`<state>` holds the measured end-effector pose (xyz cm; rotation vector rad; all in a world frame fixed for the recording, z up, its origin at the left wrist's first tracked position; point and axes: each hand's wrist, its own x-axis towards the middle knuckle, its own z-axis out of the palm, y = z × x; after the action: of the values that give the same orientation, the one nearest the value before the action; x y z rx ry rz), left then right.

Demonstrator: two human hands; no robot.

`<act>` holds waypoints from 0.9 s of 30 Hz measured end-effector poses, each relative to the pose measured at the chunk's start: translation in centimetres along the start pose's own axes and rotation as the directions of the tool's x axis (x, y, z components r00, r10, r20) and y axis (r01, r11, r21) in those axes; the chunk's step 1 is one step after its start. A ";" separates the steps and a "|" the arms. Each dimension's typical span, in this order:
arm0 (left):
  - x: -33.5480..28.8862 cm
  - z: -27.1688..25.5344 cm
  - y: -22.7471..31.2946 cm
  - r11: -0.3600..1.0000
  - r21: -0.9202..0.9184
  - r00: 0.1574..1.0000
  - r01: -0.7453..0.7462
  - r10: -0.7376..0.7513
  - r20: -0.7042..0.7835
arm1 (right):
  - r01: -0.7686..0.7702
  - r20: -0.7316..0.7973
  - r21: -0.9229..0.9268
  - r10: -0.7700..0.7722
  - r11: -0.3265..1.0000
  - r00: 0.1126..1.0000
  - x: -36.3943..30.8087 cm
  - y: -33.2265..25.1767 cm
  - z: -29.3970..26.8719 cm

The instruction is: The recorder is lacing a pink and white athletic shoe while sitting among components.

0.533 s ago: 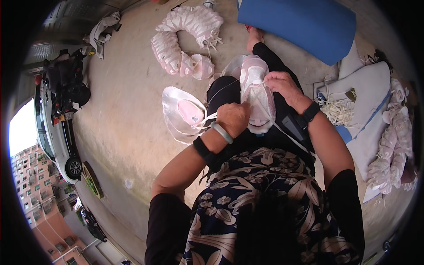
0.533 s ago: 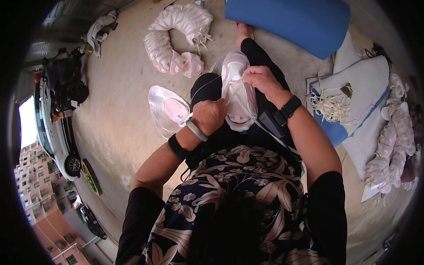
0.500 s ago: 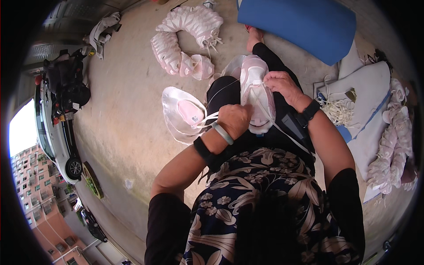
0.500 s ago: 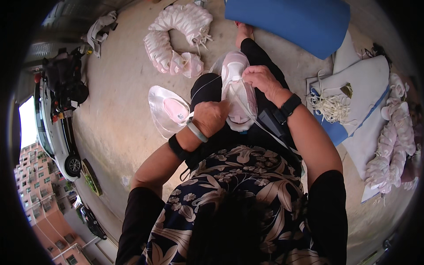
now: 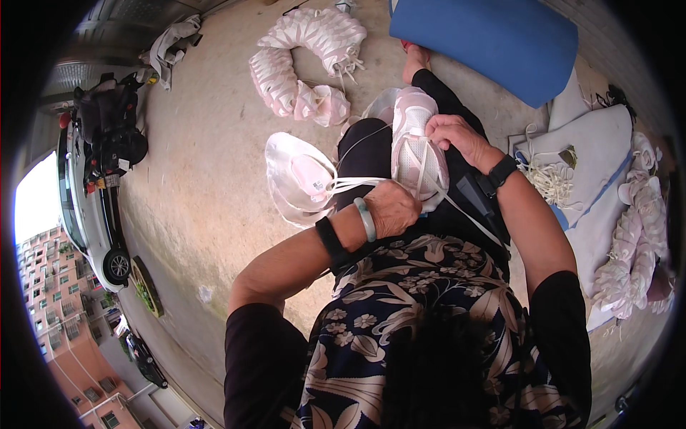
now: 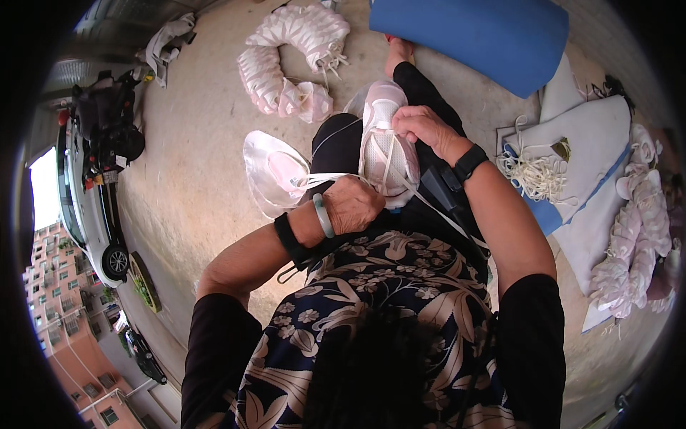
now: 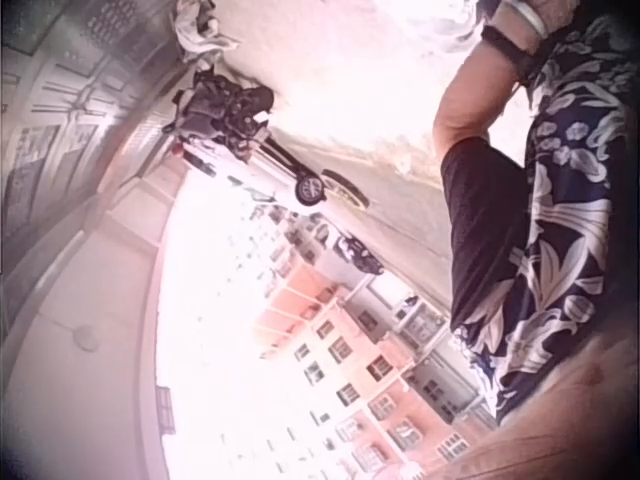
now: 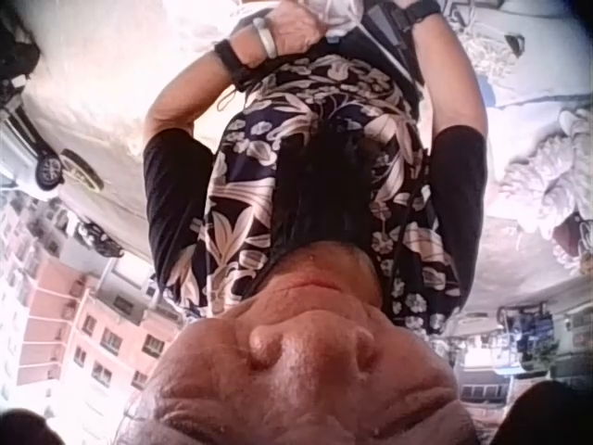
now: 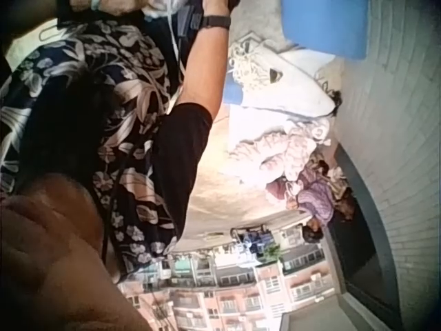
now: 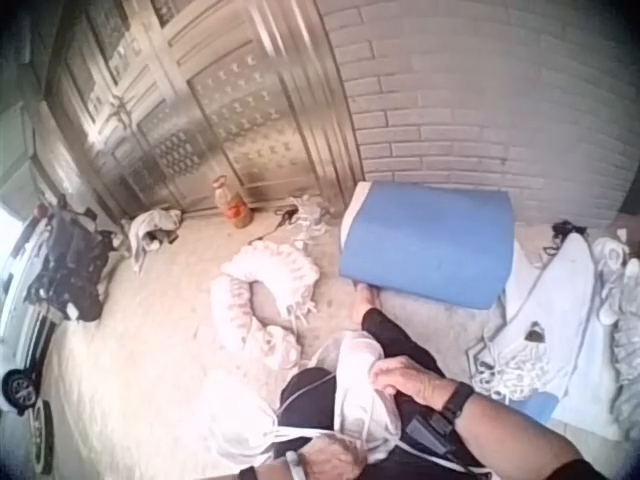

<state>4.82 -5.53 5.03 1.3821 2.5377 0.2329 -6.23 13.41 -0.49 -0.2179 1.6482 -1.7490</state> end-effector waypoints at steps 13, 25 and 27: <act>-2.4 -3.8 0.0 0.930 -0.285 0.927 0.230 -0.299 -0.228 | 0.159 -0.084 -0.662 -0.283 0.733 0.955 -10.5 1.1 4.9; -2.5 -10.7 -1.7 0.186 -0.972 0.720 -0.146 -0.654 -0.234 | 0.504 -0.328 0.117 -0.446 0.855 0.833 -20.6 -13.0 0.0; -2.2 -11.5 -1.9 0.194 -0.970 0.669 -0.145 -0.703 -0.241 | 0.601 -0.242 0.230 -0.553 0.766 0.797 -22.6 -16.2 -2.5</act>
<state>1.17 -8.74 15.85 0.1439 2.0615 2.1563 2.80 27.60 21.78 -0.5005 1.4871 -2.5203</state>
